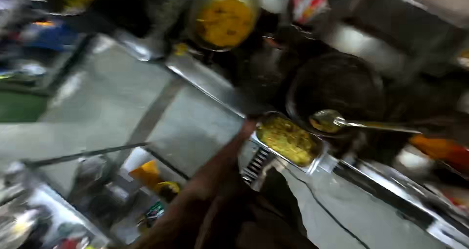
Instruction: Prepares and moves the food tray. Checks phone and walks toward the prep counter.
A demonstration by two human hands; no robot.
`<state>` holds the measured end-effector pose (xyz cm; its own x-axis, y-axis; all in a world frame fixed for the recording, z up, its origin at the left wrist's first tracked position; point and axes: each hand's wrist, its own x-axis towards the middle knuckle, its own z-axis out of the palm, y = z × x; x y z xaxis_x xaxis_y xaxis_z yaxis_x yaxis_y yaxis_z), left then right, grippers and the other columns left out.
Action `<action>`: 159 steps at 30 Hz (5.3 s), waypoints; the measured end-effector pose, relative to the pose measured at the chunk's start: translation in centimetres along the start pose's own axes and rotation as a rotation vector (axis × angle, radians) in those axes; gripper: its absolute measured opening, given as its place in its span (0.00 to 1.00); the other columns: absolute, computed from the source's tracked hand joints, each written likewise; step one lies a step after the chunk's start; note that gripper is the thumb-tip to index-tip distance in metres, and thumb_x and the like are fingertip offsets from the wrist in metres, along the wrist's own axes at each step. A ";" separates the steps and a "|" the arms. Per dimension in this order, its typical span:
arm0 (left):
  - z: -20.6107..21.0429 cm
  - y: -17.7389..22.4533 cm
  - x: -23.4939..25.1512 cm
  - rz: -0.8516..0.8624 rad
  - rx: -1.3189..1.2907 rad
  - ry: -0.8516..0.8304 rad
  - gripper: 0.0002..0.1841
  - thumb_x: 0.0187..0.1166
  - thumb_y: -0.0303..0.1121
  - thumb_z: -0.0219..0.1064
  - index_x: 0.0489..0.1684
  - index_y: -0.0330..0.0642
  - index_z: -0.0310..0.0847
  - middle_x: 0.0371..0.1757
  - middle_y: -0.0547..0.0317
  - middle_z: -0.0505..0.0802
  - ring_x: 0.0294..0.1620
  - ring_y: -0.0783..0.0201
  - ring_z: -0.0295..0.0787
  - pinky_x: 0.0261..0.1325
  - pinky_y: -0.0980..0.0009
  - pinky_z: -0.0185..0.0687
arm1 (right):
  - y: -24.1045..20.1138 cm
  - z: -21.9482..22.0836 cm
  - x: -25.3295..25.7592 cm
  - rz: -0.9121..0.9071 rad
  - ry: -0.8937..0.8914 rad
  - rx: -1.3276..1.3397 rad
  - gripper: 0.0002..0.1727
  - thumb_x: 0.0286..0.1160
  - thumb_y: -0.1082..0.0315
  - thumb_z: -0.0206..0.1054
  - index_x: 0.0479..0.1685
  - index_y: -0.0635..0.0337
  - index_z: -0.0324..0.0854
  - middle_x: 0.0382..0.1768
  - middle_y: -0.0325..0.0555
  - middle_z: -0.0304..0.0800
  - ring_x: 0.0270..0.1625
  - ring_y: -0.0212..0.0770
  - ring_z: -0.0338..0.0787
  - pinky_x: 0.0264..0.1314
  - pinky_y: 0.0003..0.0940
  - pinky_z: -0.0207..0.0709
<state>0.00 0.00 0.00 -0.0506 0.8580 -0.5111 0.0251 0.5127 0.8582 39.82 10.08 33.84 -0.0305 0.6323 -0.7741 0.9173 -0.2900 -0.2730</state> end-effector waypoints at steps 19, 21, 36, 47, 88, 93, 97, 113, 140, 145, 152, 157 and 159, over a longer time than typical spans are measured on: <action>1.3 1.4 0.1 0.034 -0.146 0.007 0.14 0.85 0.36 0.67 0.59 0.38 0.88 0.54 0.55 0.94 0.55 0.65 0.90 0.63 0.62 0.87 | 14.0 19.9 -9.2 -0.338 0.957 -0.268 0.16 0.84 0.73 0.58 0.54 0.52 0.93 0.51 0.50 0.96 0.51 0.53 0.94 0.55 0.56 0.84; 1.3 1.4 0.1 0.032 -0.148 0.007 0.13 0.85 0.35 0.67 0.58 0.37 0.88 0.54 0.56 0.94 0.55 0.65 0.90 0.62 0.62 0.87 | 13.5 16.3 -8.6 -0.208 0.925 -0.264 0.17 0.84 0.75 0.59 0.59 0.53 0.92 0.52 0.58 0.95 0.54 0.62 0.93 0.57 0.64 0.83; 1.2 0.3 0.5 0.054 -0.177 0.002 0.12 0.84 0.34 0.68 0.57 0.38 0.89 0.54 0.57 0.94 0.56 0.66 0.89 0.64 0.64 0.86 | 9.5 -1.1 1.5 -0.074 0.481 -0.750 0.21 0.77 0.68 0.65 0.67 0.40 0.85 0.46 0.69 0.90 0.49 0.78 0.88 0.41 0.79 0.75; 1.3 1.1 0.3 0.023 -0.100 0.027 0.15 0.85 0.39 0.68 0.60 0.39 0.88 0.58 0.55 0.93 0.60 0.65 0.89 0.67 0.61 0.84 | 11.8 4.5 1.5 -0.364 0.230 -0.169 0.20 0.88 0.70 0.57 0.68 0.42 0.89 0.32 0.43 0.90 0.34 0.41 0.89 0.47 0.52 0.85; 1.2 0.9 0.2 0.055 -0.109 0.010 0.12 0.85 0.34 0.68 0.56 0.37 0.89 0.54 0.54 0.94 0.55 0.64 0.90 0.63 0.62 0.86 | 7.6 13.6 9.5 0.084 0.891 -0.181 0.24 0.83 0.68 0.59 0.75 0.38 0.82 0.58 0.55 0.92 0.55 0.64 0.92 0.47 0.69 0.83; 1.2 0.4 0.5 0.136 -0.063 0.005 0.10 0.84 0.33 0.69 0.53 0.37 0.89 0.49 0.56 0.94 0.50 0.66 0.90 0.60 0.65 0.86 | 8.1 14.7 9.6 -0.235 0.749 -0.200 0.26 0.82 0.75 0.60 0.75 0.38 0.83 0.63 0.54 0.91 0.64 0.63 0.90 0.62 0.65 0.82; 1.1 0.0 0.6 0.162 -0.066 0.007 0.11 0.83 0.33 0.70 0.54 0.37 0.89 0.48 0.57 0.94 0.49 0.67 0.90 0.59 0.66 0.86 | 12.3 11.6 6.9 -0.437 0.623 -0.376 0.28 0.78 0.80 0.59 0.70 0.41 0.86 0.59 0.55 0.93 0.63 0.62 0.90 0.65 0.64 0.80; 1.7 0.4 0.5 0.180 -0.052 -0.002 0.11 0.85 0.34 0.69 0.54 0.37 0.89 0.47 0.58 0.94 0.48 0.67 0.90 0.58 0.66 0.87 | 14.2 3.1 10.3 -0.251 0.595 -0.303 0.22 0.88 0.66 0.55 0.76 0.37 0.82 0.63 0.56 0.90 0.64 0.66 0.88 0.64 0.75 0.76; 1.5 0.3 0.3 0.187 0.014 -0.014 0.13 0.85 0.36 0.68 0.57 0.36 0.88 0.48 0.57 0.94 0.48 0.69 0.90 0.58 0.69 0.87 | 15.7 30.3 -8.5 -0.242 0.790 0.198 0.17 0.87 0.72 0.52 0.61 0.59 0.86 0.53 0.51 0.92 0.55 0.49 0.91 0.62 0.55 0.84; 1.7 0.5 0.5 0.211 0.042 -0.014 0.15 0.86 0.38 0.67 0.57 0.36 0.88 0.48 0.56 0.94 0.48 0.69 0.90 0.58 0.67 0.87 | 16.6 42.7 -6.5 -0.050 0.989 0.220 0.21 0.87 0.73 0.51 0.65 0.49 0.88 0.49 0.49 0.93 0.53 0.50 0.90 0.59 0.54 0.81; 1.9 1.4 -0.3 0.231 0.128 0.004 0.15 0.87 0.39 0.66 0.57 0.36 0.88 0.49 0.53 0.94 0.48 0.66 0.90 0.57 0.64 0.87 | 15.2 42.0 -7.2 -0.137 1.044 0.543 0.17 0.88 0.66 0.55 0.64 0.58 0.87 0.44 0.42 0.92 0.45 0.35 0.90 0.52 0.36 0.87; 2.0 1.0 -0.5 0.211 0.153 0.024 0.17 0.87 0.41 0.66 0.60 0.37 0.88 0.51 0.51 0.94 0.50 0.64 0.90 0.60 0.61 0.87 | 10.5 32.7 -4.3 -0.119 0.861 0.762 0.18 0.89 0.65 0.57 0.71 0.53 0.82 0.35 0.38 0.91 0.25 0.35 0.84 0.29 0.38 0.82; 2.1 1.2 -0.8 0.203 0.158 0.029 0.17 0.87 0.41 0.65 0.61 0.37 0.87 0.51 0.51 0.94 0.50 0.65 0.90 0.60 0.62 0.86 | 9.0 29.2 -2.7 -0.015 0.830 0.632 0.18 0.90 0.63 0.56 0.71 0.47 0.84 0.35 0.38 0.92 0.27 0.39 0.86 0.32 0.47 0.83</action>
<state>2.12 -0.04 1.30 -0.0568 0.9438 -0.3255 0.1929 0.3302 0.9240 36.53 -15.17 16.77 0.4619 0.8646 -0.1978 0.5371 -0.4501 -0.7134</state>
